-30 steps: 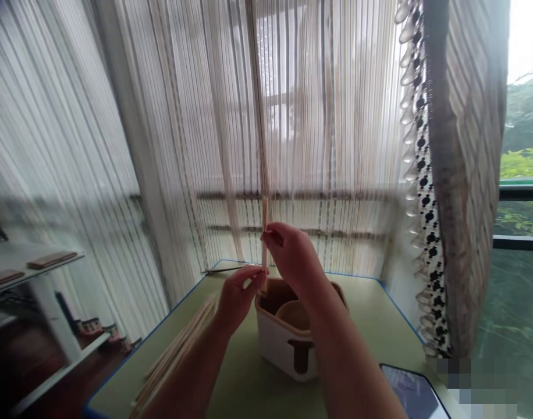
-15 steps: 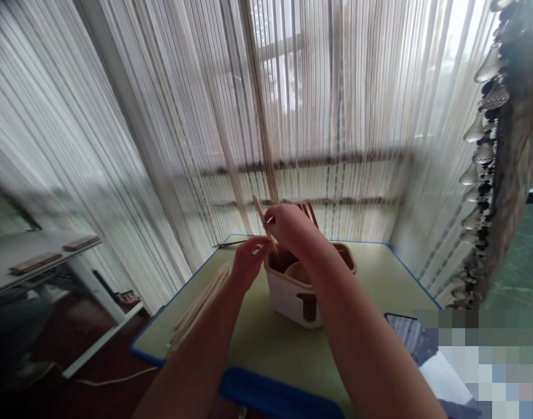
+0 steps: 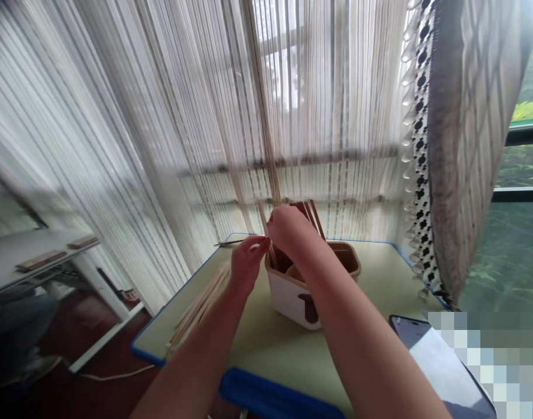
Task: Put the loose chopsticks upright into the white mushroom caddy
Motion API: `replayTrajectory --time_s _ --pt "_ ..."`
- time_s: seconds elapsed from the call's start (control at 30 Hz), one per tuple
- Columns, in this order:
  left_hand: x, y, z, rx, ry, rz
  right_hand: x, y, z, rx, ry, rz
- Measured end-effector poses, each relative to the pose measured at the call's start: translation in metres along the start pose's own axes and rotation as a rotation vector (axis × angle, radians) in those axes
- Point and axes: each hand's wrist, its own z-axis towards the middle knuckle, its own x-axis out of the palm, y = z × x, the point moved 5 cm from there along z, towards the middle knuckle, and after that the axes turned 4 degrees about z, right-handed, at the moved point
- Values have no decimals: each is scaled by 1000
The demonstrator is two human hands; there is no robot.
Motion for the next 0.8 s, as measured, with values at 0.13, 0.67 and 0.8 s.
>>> replayTrajectory --time_s 0.13,0.67,0.8 --pt "-3 -8 -3 53 -56 98 -9 8 -4 40 -51 -5" --pt "0 -14 -1 68 22 118 -11 -1 0 114 -2 -54" --pt "1 -11 0 69 4 132 -11 1 -2 134 44 -96"
